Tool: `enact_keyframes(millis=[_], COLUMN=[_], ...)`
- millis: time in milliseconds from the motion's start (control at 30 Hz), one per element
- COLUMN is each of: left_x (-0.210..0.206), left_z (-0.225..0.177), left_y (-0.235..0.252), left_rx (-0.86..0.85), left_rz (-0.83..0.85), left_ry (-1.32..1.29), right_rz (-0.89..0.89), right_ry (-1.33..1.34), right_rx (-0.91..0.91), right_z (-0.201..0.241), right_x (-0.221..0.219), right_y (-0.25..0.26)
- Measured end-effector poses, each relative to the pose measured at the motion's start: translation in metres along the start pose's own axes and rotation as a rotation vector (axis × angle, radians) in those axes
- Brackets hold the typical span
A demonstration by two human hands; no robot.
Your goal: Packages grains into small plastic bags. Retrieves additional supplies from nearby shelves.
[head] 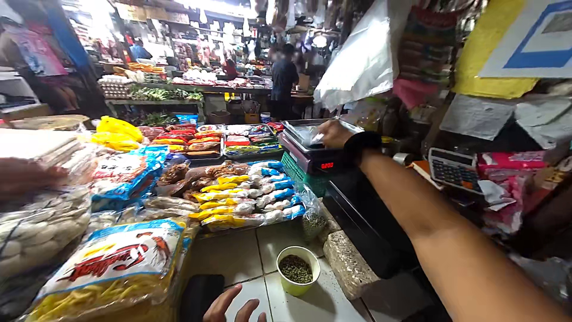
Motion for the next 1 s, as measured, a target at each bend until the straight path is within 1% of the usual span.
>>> enact_keyframes(millis=[67, 133, 167, 233, 300, 333, 400, 467, 567, 600, 667, 700, 767, 867, 933, 1000], left_x=[-0.001, -0.001, -0.001, -0.001, -0.003, -0.001, 0.009, 0.022, 0.035, 0.037, 0.035, 0.033, 0.03, 0.022, 0.018, 0.018], left_z=[-0.001, -0.001, -0.001, -0.001, -0.003, -0.008, -0.026, -0.042, -0.057, -0.059, -0.053, -0.048, -0.038, -0.021, -0.013, -0.013], left_y=[0.0, 0.0, -0.001, -0.003, 0.001, 0.006, 0.024, 0.047, 0.066, 0.065, 0.055, 0.049, 0.04, 0.03, 0.025, 0.026], left_rx=[0.029, 0.039, 0.041, 0.026, 0.006, 0.018, 0.081, 0.13, 0.177, 0.193, 0.224, 0.257, 0.305, 0.32, 0.296, 0.279], left_rz=[-0.016, -0.054, -0.066, -0.1, -0.151, -0.162, -0.13, -0.052, 0.075, 0.105, 0.116, 0.106, 0.108, 0.163, 0.183, 0.16], left_ry=[0.008, 0.021, 0.022, -0.01, -0.092, -0.158, -0.311, -0.442, -0.64, -0.668, -0.616, -0.576, -0.504, -0.445, -0.47, -0.5], right_rz=[-0.304, -0.575, -0.651, -0.695, -0.609, -0.533, -0.363, -0.216, -0.001, 0.067, 0.144, 0.131, 0.05, 0.02, 0.074, 0.221], right_ry=[0.257, 0.439, 0.509, 0.558, 0.553, 0.546, 0.519, 0.568, 0.712, 0.781, 0.836, 0.816, 0.756, 0.789, 0.783, 0.776], right_rx=[-0.066, -0.031, 0.002, 0.127, 0.269, 0.321, 0.384, 0.413, 0.45, 0.464, 0.492, 0.528, 0.618, 0.639, 0.572, 0.468], right_z=[-0.008, -0.012, -0.009, 0.013, 0.054, 0.078, 0.122, 0.158, 0.201, 0.212, 0.231, 0.237, 0.244, 0.24, 0.222, 0.196], right_x=[0.03, 0.065, 0.081, 0.107, 0.118, 0.115, 0.098, 0.068, 0.005, -0.018, -0.055, -0.068, -0.083, -0.089, -0.089, -0.098], right_y=[0.003, 0.005, 0.004, -0.005, -0.025, -0.04, -0.074, -0.11, -0.164, -0.177, -0.198, -0.205, -0.212, -0.211, -0.207, -0.197])
Point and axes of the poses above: each hand's wrist, its own y-axis towards the middle knuckle, its own x-axis out of the back of the hand, z = x × y, the point moved 2 cm from there along y, towards the middle knuckle, and after that the axes turned 11 degrees about z, right-handed, at the moved point
